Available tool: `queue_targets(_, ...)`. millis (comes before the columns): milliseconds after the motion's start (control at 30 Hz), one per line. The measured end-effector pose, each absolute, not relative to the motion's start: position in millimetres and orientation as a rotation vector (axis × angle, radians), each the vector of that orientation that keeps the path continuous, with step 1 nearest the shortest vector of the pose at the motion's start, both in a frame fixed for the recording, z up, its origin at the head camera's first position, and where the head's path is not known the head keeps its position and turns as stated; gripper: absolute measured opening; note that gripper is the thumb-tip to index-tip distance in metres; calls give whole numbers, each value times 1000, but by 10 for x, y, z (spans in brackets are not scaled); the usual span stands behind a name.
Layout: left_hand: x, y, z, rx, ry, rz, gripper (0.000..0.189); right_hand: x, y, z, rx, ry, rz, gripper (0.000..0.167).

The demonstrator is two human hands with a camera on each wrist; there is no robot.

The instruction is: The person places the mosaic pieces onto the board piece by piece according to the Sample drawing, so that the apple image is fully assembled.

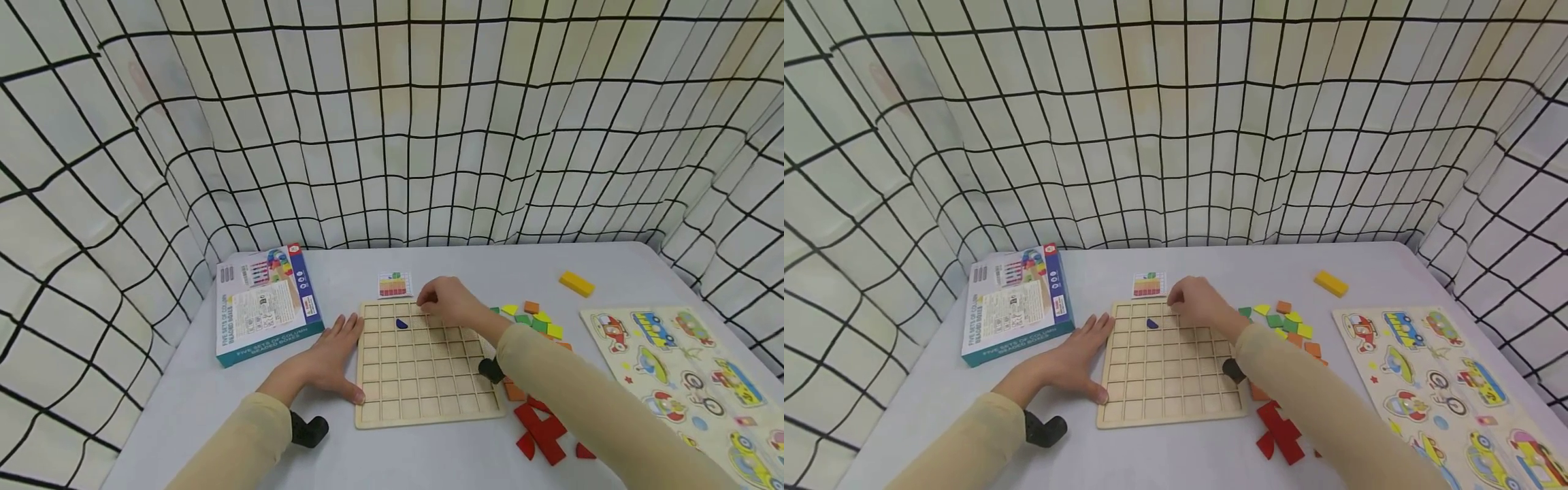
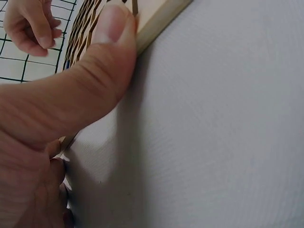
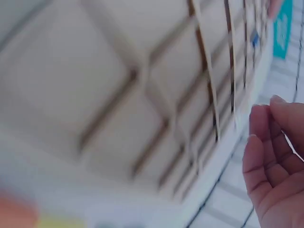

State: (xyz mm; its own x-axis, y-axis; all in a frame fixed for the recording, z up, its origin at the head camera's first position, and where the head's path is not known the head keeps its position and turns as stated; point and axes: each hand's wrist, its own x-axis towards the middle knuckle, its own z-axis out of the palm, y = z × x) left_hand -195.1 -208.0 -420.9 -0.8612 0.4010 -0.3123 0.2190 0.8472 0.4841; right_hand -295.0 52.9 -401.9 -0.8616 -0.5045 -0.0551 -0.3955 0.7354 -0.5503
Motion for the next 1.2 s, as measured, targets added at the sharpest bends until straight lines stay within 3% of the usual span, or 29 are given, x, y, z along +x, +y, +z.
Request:
queue_targets(233,-2010,-2094,-4186,461,2643,551,134,-3099,1352,-3816,-574,2825,-970,20)
queue_targets(433,-1974,-2175,-4156,465,2649,558,136,-3132,1784,-3917,-420,2838,-906,21)
queue_targets(767,-1953,-2180,-4166,471,2637,590,137,-3105,2019,-4202,-417,2849,-787,14)
queue_targets(1200,-1979,-2048,-4228,510,2614,651,137,-2987,2123,-4198,-389,2810,-716,13)
